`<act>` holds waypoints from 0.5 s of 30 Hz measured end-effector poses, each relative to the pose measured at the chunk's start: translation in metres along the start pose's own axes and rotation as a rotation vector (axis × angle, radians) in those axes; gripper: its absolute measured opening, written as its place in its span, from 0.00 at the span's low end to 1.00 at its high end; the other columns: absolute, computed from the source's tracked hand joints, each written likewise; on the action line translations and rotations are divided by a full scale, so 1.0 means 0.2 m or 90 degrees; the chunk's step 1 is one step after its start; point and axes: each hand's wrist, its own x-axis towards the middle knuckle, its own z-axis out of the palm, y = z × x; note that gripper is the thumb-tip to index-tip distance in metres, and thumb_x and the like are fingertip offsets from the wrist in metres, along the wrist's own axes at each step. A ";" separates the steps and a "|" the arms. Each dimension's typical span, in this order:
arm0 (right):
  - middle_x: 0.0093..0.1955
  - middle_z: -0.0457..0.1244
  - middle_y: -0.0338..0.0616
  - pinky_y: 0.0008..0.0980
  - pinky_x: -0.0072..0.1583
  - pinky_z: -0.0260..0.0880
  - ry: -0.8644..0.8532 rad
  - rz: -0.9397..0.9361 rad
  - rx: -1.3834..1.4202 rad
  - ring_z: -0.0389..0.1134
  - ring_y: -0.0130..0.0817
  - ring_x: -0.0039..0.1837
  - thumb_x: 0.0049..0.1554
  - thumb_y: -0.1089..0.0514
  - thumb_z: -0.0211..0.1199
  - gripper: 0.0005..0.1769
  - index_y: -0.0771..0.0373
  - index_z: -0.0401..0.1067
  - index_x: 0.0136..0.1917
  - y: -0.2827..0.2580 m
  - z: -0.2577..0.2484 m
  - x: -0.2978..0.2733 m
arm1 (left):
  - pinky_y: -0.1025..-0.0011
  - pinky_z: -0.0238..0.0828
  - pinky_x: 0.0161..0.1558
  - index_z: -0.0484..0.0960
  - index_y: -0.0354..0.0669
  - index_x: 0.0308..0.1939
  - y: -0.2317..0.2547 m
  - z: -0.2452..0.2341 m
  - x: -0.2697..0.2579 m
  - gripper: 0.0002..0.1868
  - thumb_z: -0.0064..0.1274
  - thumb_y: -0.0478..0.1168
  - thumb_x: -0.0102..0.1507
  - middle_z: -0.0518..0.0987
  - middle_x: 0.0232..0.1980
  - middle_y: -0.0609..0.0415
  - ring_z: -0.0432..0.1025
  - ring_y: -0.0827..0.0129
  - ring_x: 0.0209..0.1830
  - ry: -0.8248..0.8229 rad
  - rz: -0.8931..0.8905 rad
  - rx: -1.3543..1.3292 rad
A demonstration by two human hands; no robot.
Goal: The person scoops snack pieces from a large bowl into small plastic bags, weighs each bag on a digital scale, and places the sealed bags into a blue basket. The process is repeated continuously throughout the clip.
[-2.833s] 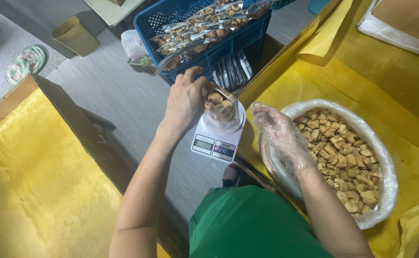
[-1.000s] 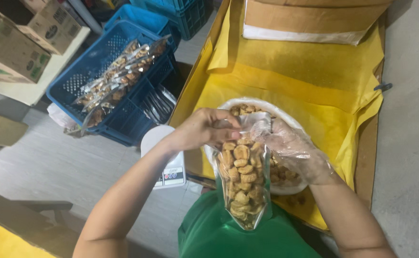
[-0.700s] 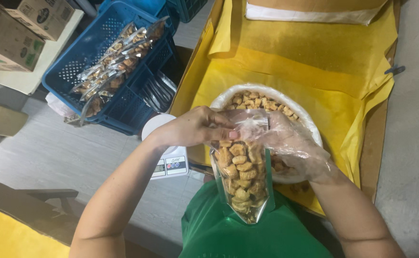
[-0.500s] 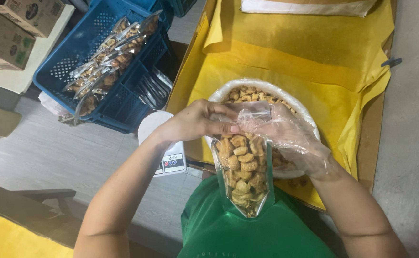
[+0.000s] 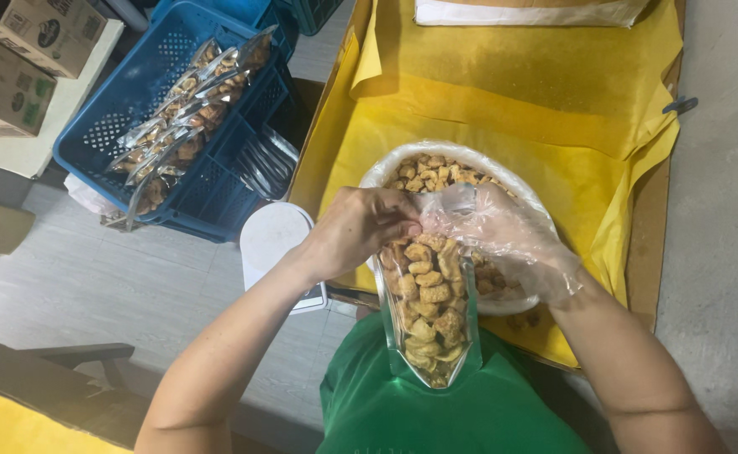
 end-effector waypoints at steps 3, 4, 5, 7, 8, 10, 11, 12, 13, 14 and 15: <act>0.54 0.74 0.40 0.33 0.62 0.70 -0.001 0.027 -0.005 0.73 0.31 0.56 0.51 0.54 0.68 0.15 0.63 0.81 0.51 -0.01 -0.05 0.01 | 0.68 0.81 0.49 0.74 0.42 0.60 0.01 -0.03 -0.01 0.20 0.56 0.41 0.65 0.85 0.49 0.50 0.83 0.65 0.47 0.000 0.005 0.001; 0.54 0.74 0.42 0.35 0.61 0.71 -0.018 0.022 0.016 0.73 0.32 0.55 0.51 0.55 0.68 0.15 0.65 0.82 0.49 -0.01 -0.07 0.02 | 0.67 0.81 0.50 0.69 0.42 0.68 0.01 -0.05 0.00 0.28 0.55 0.41 0.65 0.85 0.48 0.50 0.82 0.64 0.47 -0.006 -0.010 -0.003; 0.54 0.74 0.42 0.34 0.61 0.71 0.008 0.028 0.031 0.72 0.31 0.55 0.51 0.56 0.69 0.15 0.63 0.81 0.50 0.00 -0.08 0.02 | 0.67 0.82 0.49 0.72 0.43 0.64 0.01 -0.07 0.00 0.25 0.56 0.41 0.64 0.85 0.46 0.50 0.83 0.64 0.45 -0.022 -0.042 0.020; 0.53 0.73 0.43 0.32 0.62 0.70 0.058 0.039 0.063 0.72 0.28 0.56 0.49 0.57 0.71 0.16 0.59 0.80 0.52 0.01 -0.09 0.04 | 0.67 0.82 0.48 0.78 0.43 0.57 0.00 -0.10 0.02 0.19 0.58 0.42 0.63 0.85 0.42 0.49 0.84 0.64 0.41 -0.052 -0.108 0.067; 0.53 0.73 0.42 0.31 0.62 0.70 0.046 0.027 0.057 0.72 0.28 0.55 0.49 0.58 0.70 0.16 0.59 0.80 0.53 0.02 -0.08 0.05 | 0.67 0.83 0.46 0.81 0.43 0.53 0.00 -0.11 0.04 0.15 0.58 0.42 0.64 0.85 0.41 0.51 0.84 0.64 0.39 -0.068 -0.067 0.099; 0.53 0.74 0.42 0.29 0.62 0.71 0.021 0.003 0.046 0.73 0.27 0.55 0.51 0.58 0.69 0.16 0.60 0.81 0.54 0.04 -0.07 0.08 | 0.67 0.83 0.42 0.87 0.43 0.45 -0.01 -0.12 0.08 0.10 0.57 0.43 0.65 0.86 0.39 0.53 0.84 0.64 0.36 -0.098 0.015 0.163; 0.52 0.74 0.40 0.29 0.61 0.70 0.030 0.013 -0.012 0.72 0.27 0.55 0.52 0.58 0.68 0.16 0.60 0.81 0.55 0.05 -0.06 0.09 | 0.66 0.82 0.42 0.87 0.41 0.43 -0.02 -0.11 0.12 0.09 0.58 0.42 0.65 0.86 0.39 0.52 0.83 0.63 0.37 -0.106 0.035 0.185; 0.52 0.73 0.39 0.29 0.60 0.70 0.039 0.019 -0.072 0.72 0.27 0.54 0.53 0.58 0.68 0.17 0.59 0.81 0.56 0.05 -0.04 0.11 | 0.65 0.81 0.43 0.87 0.40 0.41 -0.02 -0.10 0.16 0.09 0.59 0.41 0.65 0.85 0.39 0.51 0.82 0.61 0.37 -0.111 0.055 0.208; 0.52 0.73 0.38 0.29 0.59 0.70 0.047 0.026 -0.132 0.71 0.27 0.54 0.54 0.59 0.67 0.17 0.58 0.81 0.57 0.06 -0.03 0.12 | 0.64 0.80 0.44 0.87 0.38 0.39 -0.03 -0.09 0.20 0.08 0.59 0.40 0.64 0.85 0.39 0.49 0.82 0.60 0.37 -0.116 0.076 0.232; 0.52 0.73 0.40 0.29 0.58 0.70 0.023 -0.019 -0.029 0.71 0.28 0.54 0.54 0.60 0.66 0.20 0.58 0.78 0.61 0.06 -0.03 0.12 | 0.64 0.80 0.44 0.86 0.36 0.38 -0.04 -0.08 0.23 0.09 0.61 0.40 0.62 0.85 0.38 0.48 0.81 0.59 0.37 -0.122 0.084 0.237; 0.52 0.72 0.42 0.30 0.57 0.70 -0.002 -0.062 0.075 0.71 0.29 0.53 0.54 0.62 0.66 0.23 0.57 0.75 0.64 0.06 -0.02 0.13 | 0.63 0.79 0.44 0.86 0.35 0.37 -0.04 -0.08 0.25 0.10 0.63 0.40 0.60 0.85 0.38 0.46 0.81 0.58 0.37 -0.127 0.093 0.242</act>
